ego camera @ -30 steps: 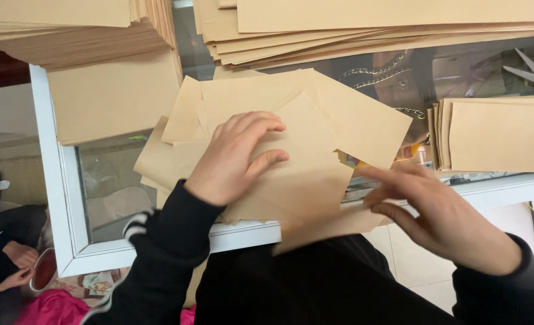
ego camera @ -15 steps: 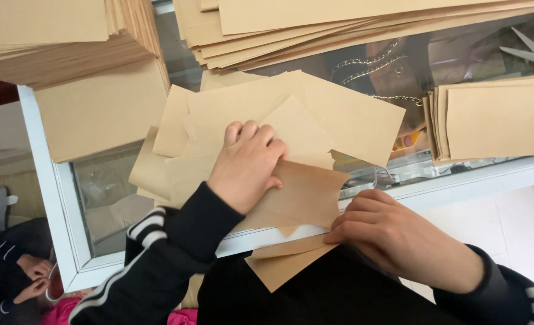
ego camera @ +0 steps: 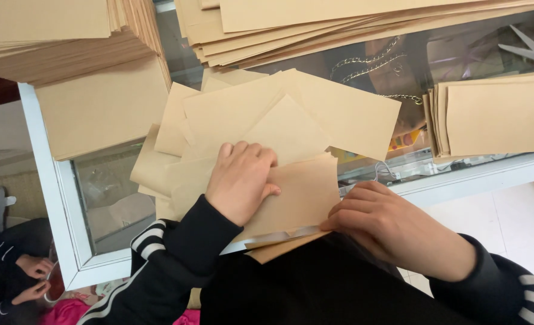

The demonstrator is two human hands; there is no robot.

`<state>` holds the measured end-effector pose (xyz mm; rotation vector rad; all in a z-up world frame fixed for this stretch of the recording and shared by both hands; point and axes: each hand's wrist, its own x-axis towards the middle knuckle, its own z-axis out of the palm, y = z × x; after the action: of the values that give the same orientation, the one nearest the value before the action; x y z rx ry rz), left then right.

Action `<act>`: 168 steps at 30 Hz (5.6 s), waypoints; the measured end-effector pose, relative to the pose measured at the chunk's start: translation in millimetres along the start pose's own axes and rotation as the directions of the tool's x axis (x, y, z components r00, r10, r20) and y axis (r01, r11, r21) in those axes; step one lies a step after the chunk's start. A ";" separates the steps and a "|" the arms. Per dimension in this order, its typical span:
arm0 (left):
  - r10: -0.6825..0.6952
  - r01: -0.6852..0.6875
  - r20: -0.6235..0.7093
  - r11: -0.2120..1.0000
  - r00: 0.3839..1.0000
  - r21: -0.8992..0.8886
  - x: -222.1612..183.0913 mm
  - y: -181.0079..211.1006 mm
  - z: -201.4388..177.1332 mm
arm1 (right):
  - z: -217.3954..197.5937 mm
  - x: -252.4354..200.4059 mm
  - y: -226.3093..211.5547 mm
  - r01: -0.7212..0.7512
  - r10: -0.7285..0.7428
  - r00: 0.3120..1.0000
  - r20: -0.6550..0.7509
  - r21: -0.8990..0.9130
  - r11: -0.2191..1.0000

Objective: Folding the flaps of brown envelopes and stacking them neatly on a glass counter.

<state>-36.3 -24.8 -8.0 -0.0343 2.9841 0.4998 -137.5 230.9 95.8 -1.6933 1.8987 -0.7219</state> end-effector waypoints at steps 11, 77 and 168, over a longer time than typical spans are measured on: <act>0.079 -0.118 -0.151 0.954 0.985 -0.274 -32.0 44.4 -116.6 | -17.9 26.7 -22.4 -0.110 -0.038 0.899 -0.437 -0.310 0.944; -0.613 -0.070 -0.390 0.478 0.688 -0.875 -67.6 7.3 -41.1 | -79.9 -248.0 247.1 -0.708 0.595 0.124 -0.794 0.349 0.613; -0.390 -0.050 -0.315 0.557 0.865 -0.829 -94.3 11.7 -98.0 | 61.1 22.4 49.5 0.091 0.414 0.783 -0.464 0.744 0.662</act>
<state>46.1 -45.4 98.9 -0.6182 2.7434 2.0738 -135.3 209.2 17.0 -0.7657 1.6915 -1.8305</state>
